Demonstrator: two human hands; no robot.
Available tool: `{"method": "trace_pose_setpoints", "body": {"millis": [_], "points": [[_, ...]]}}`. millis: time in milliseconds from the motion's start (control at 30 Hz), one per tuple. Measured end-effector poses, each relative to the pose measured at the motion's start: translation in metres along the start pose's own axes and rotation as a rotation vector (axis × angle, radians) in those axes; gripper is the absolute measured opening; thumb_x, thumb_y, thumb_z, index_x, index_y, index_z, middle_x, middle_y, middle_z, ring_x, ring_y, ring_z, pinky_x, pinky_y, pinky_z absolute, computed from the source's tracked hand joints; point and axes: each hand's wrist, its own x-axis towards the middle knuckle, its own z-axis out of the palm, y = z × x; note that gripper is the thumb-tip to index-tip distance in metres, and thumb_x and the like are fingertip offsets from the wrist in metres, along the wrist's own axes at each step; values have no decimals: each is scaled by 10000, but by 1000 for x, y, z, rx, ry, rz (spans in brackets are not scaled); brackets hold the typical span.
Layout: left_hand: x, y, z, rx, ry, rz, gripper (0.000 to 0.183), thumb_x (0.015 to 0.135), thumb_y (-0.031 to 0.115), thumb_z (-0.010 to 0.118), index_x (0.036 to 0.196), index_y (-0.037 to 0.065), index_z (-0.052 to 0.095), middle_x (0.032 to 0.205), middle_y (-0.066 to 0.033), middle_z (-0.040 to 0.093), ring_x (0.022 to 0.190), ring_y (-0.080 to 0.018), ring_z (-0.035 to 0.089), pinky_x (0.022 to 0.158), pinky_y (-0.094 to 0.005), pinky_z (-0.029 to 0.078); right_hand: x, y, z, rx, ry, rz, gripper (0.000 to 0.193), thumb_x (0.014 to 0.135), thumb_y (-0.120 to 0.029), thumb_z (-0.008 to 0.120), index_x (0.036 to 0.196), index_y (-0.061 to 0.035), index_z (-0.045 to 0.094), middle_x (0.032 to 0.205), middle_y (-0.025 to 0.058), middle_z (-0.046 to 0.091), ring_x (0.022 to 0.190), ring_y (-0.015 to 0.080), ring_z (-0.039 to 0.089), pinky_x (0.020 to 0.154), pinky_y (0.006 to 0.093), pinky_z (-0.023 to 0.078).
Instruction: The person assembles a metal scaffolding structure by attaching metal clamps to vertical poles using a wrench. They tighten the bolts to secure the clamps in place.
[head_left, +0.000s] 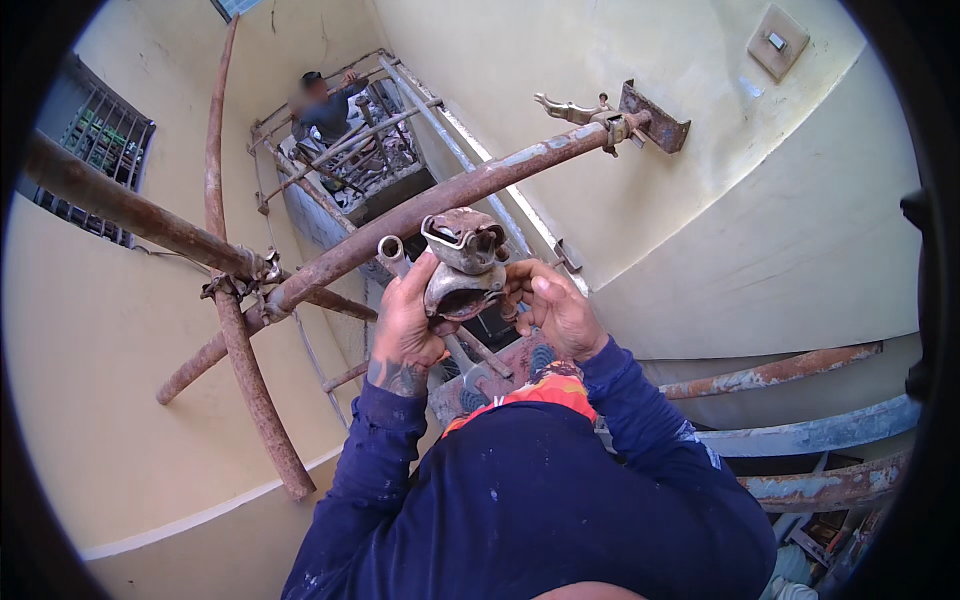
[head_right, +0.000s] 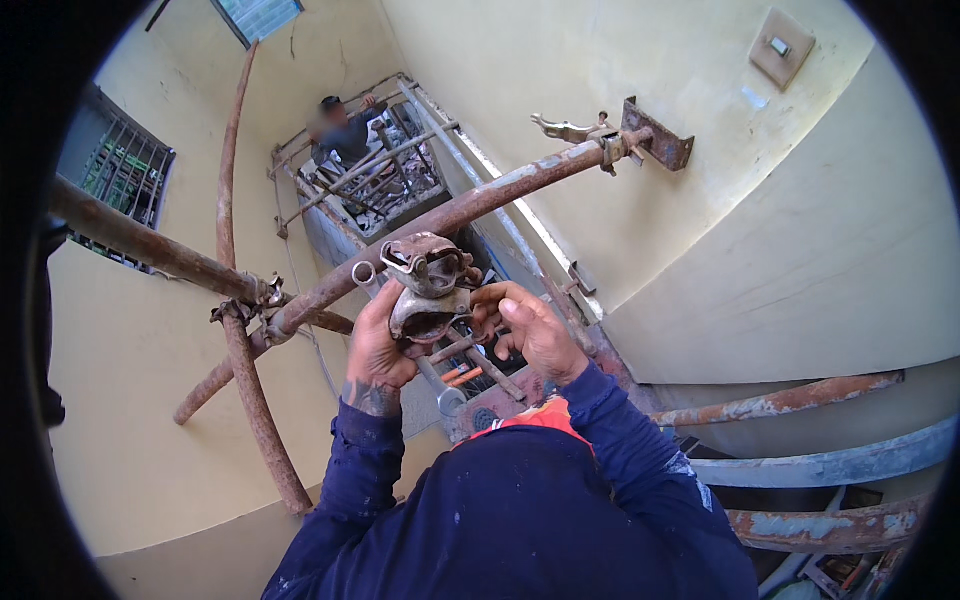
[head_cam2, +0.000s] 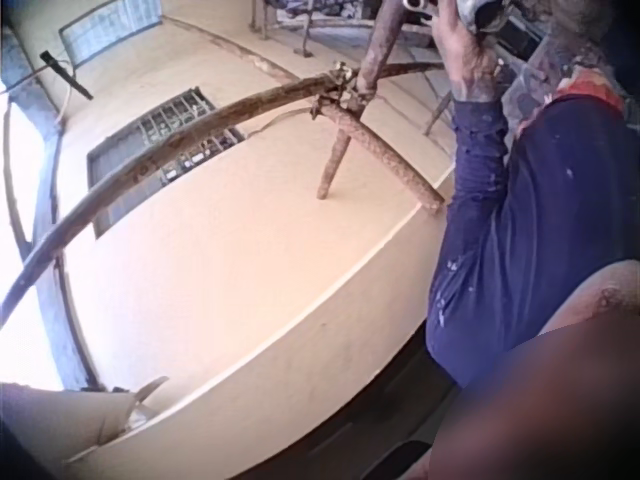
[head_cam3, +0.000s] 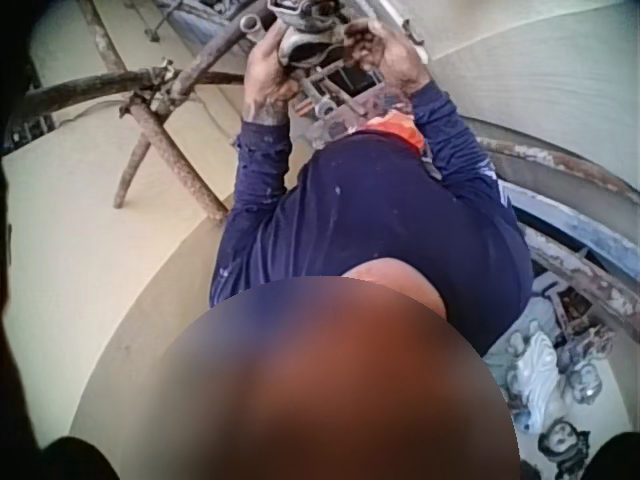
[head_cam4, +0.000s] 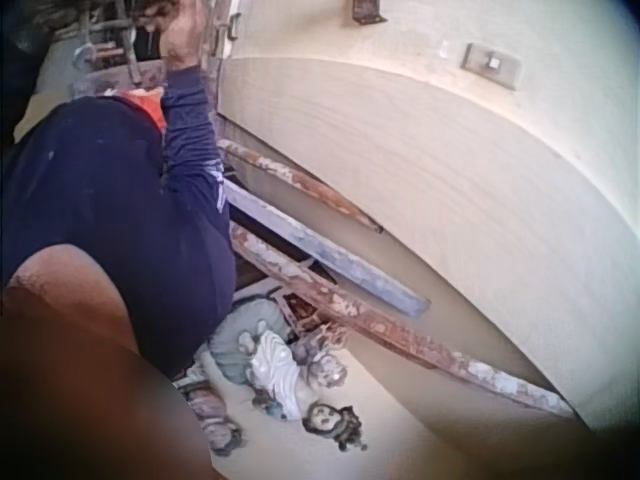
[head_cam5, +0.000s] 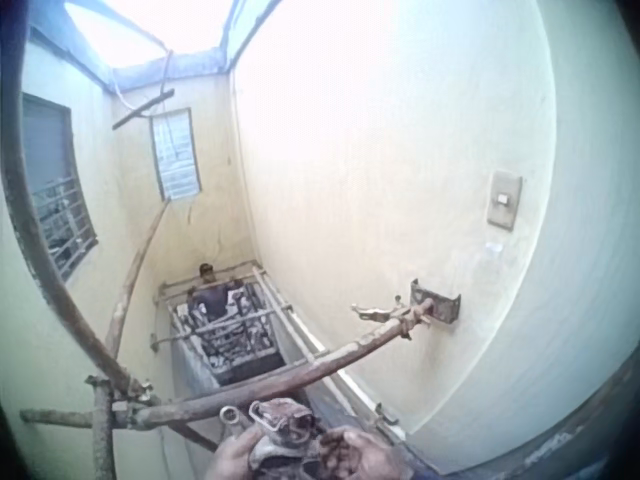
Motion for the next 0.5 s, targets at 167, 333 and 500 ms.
{"method": "trace_pose_setpoints", "body": {"millis": [167, 333, 500], "points": [[18, -23, 30, 15, 106, 65, 384, 1046, 354, 475, 1287, 76, 585, 1049, -91, 730, 696, -88, 677, 353, -160, 285, -5, 25, -17, -110, 41, -46, 330, 1003, -226, 636, 1197, 20, 530, 931, 59, 592, 695, 65, 547, 548, 218, 465], [37, -62, 56, -50, 314, 62, 372, 1052, 364, 459, 1271, 93, 591, 1011, -66, 725, 627, -83, 625, 373, -184, 286, -7, 34, -54, -207, 158, -145, 355, 1035, -314, 577, 1127, 29, 557, 720, 16, 582, 605, 61, 550, 527, 238, 486], [58, -114, 23, -134, 323, 0, 390, 1060, 394, 443, 1256, 95, 599, 984, -64, 721, 588, -85, 585, 383, -186, 260, -15, 43, -94, -563, 206, -233, 391, 1057, -353, 513, 1117, 23, 600, 730, 45, 655, 605, 79, 607, 553, 253, 509]]}}
